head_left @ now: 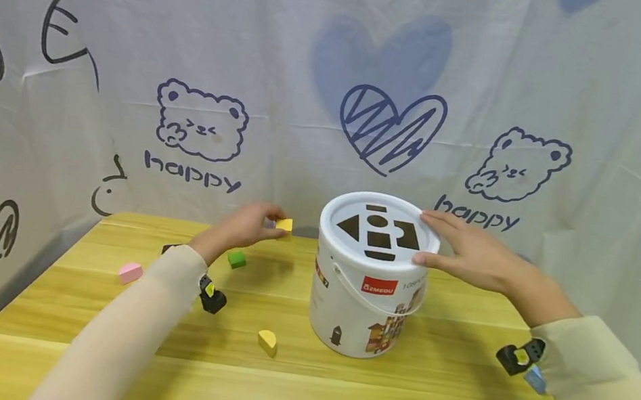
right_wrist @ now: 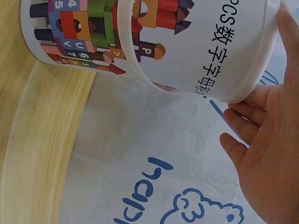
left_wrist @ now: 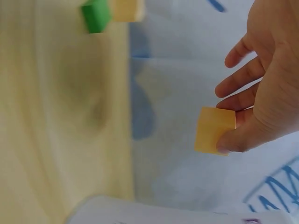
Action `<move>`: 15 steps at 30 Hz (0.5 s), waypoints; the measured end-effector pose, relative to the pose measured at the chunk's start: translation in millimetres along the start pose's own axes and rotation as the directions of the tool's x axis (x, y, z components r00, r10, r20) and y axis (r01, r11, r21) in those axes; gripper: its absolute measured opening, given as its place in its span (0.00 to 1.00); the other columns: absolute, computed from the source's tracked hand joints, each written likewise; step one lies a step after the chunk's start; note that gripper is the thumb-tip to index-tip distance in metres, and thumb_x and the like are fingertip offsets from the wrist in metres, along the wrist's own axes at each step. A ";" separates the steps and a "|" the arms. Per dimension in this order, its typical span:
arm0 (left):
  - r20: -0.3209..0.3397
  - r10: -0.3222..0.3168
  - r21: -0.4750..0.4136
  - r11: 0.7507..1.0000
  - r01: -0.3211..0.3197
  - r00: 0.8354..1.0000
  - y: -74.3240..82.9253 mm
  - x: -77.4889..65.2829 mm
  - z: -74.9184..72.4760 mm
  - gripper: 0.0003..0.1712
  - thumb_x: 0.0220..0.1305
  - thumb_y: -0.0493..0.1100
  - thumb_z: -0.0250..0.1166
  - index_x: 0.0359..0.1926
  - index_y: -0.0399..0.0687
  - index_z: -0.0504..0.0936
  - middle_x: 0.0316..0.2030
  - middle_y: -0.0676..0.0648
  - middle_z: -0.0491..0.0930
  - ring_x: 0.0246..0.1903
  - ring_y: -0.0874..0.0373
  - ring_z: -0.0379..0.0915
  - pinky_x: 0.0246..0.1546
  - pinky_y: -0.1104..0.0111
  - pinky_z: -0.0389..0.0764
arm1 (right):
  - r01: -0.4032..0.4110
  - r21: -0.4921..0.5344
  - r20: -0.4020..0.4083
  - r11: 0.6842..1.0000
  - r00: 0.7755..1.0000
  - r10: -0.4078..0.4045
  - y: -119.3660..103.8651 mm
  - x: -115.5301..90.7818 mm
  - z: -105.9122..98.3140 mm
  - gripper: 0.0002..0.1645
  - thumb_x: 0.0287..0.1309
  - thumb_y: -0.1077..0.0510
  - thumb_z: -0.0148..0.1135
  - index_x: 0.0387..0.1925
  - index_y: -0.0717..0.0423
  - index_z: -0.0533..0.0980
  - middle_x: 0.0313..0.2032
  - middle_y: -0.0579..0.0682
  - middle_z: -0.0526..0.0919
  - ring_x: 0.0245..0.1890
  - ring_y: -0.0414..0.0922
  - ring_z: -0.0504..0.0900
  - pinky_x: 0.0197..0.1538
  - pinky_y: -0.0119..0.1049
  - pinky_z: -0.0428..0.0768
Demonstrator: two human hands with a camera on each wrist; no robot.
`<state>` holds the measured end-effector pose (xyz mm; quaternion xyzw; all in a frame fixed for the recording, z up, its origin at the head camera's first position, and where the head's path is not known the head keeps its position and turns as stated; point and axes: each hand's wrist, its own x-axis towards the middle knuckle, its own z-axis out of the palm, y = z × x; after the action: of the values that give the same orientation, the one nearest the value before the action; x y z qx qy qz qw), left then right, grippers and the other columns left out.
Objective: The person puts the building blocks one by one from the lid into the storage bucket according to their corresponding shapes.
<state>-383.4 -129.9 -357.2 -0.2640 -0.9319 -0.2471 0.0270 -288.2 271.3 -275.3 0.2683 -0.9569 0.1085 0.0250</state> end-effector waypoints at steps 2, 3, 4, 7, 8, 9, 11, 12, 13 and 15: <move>-0.021 -0.001 -0.004 1.000 0.001 1.000 8.2 -0.7 -11.5 0.22 0.64 0.49 0.67 0.54 0.40 0.80 0.50 0.42 0.80 0.53 0.43 0.74 0.57 0.52 0.74 | -0.005 -0.003 -0.001 1.000 1.000 0.005 -1.0 -0.3 -0.3 0.53 0.63 0.30 0.53 0.75 0.59 0.53 0.74 0.61 0.52 0.68 0.65 0.59 0.65 0.66 0.59; -0.031 0.001 -0.003 1.000 -0.001 1.000 12.8 -1.3 -17.4 0.23 0.64 0.49 0.67 0.54 0.40 0.80 0.51 0.41 0.80 0.54 0.43 0.73 0.57 0.52 0.74 | -0.007 -0.003 -0.003 1.000 1.000 0.007 -1.5 -0.5 -0.5 0.53 0.63 0.30 0.53 0.75 0.59 0.53 0.74 0.61 0.52 0.68 0.66 0.59 0.65 0.66 0.59; -0.041 0.002 0.003 1.000 -0.002 0.999 17.6 -2.1 -23.3 0.23 0.64 0.50 0.67 0.55 0.40 0.80 0.51 0.41 0.80 0.54 0.43 0.73 0.57 0.51 0.73 | -0.009 -0.005 -0.004 1.000 1.000 0.009 -2.0 -0.7 -0.7 0.53 0.63 0.30 0.53 0.75 0.59 0.53 0.74 0.61 0.52 0.68 0.66 0.59 0.65 0.66 0.59; -0.062 0.010 0.021 1.000 -0.008 0.998 32.2 -4.7 -39.4 0.25 0.64 0.52 0.67 0.56 0.41 0.80 0.53 0.41 0.79 0.54 0.45 0.73 0.58 0.51 0.73 | -0.014 -0.012 -0.007 1.000 1.000 0.014 -3.5 -1.4 -1.1 0.53 0.63 0.29 0.53 0.75 0.60 0.53 0.74 0.61 0.52 0.68 0.66 0.60 0.65 0.66 0.59; -0.065 0.014 0.021 1.000 -0.013 0.998 37.2 -5.5 -44.4 0.25 0.64 0.52 0.67 0.56 0.42 0.79 0.53 0.41 0.79 0.54 0.45 0.73 0.58 0.51 0.73 | -0.014 -0.012 -0.008 1.000 1.000 0.014 -4.0 -1.5 -1.2 0.53 0.63 0.29 0.53 0.75 0.60 0.53 0.74 0.61 0.52 0.67 0.66 0.60 0.65 0.66 0.60; -0.069 0.021 0.028 0.999 -0.019 0.997 42.0 -6.3 -48.7 0.26 0.65 0.53 0.67 0.57 0.42 0.79 0.53 0.42 0.79 0.54 0.45 0.73 0.58 0.51 0.73 | -0.016 -0.013 -0.009 1.000 1.000 0.015 -4.4 -1.6 -1.1 0.53 0.63 0.29 0.52 0.75 0.60 0.53 0.74 0.61 0.52 0.67 0.66 0.60 0.65 0.66 0.60; -0.072 0.041 0.029 0.999 -0.039 0.997 52.0 -7.2 -56.6 0.26 0.65 0.54 0.66 0.57 0.44 0.79 0.53 0.43 0.79 0.54 0.46 0.73 0.58 0.51 0.72 | -0.018 -0.013 -0.008 1.000 1.000 0.018 -5.1 -1.9 -1.0 0.53 0.63 0.29 0.52 0.75 0.60 0.53 0.74 0.61 0.52 0.67 0.66 0.60 0.64 0.66 0.60; -0.073 0.050 0.025 0.999 -0.049 0.996 57.4 -7.7 -60.2 0.26 0.65 0.54 0.66 0.57 0.44 0.79 0.53 0.43 0.79 0.54 0.47 0.73 0.58 0.52 0.72 | -0.020 -0.012 -0.007 1.000 1.000 0.019 -5.4 -2.1 -1.0 0.53 0.63 0.29 0.52 0.75 0.60 0.53 0.74 0.61 0.52 0.67 0.66 0.60 0.64 0.66 0.60; -0.074 0.062 0.023 0.998 -0.060 0.995 62.7 -7.9 -63.4 0.26 0.65 0.55 0.66 0.57 0.45 0.80 0.53 0.43 0.80 0.54 0.47 0.73 0.58 0.52 0.72 | -0.021 -0.012 -0.007 1.000 1.000 0.021 -5.5 -2.3 -0.9 0.53 0.63 0.29 0.52 0.75 0.60 0.53 0.74 0.61 0.52 0.67 0.66 0.61 0.64 0.66 0.60; -0.074 0.085 0.020 0.996 -0.084 0.994 74.3 -8.3 -68.9 0.25 0.64 0.56 0.66 0.56 0.46 0.80 0.52 0.45 0.80 0.54 0.48 0.73 0.58 0.53 0.72 | -0.023 -0.011 -0.006 1.000 1.000 0.023 -5.6 -2.4 -0.7 0.53 0.63 0.29 0.52 0.75 0.60 0.53 0.74 0.61 0.53 0.67 0.66 0.61 0.64 0.66 0.60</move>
<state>-344.3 -111.7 -265.1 -0.2936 -0.9204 -0.2473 0.0744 -283.3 268.0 -273.8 0.2568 -0.9604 0.1042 0.0279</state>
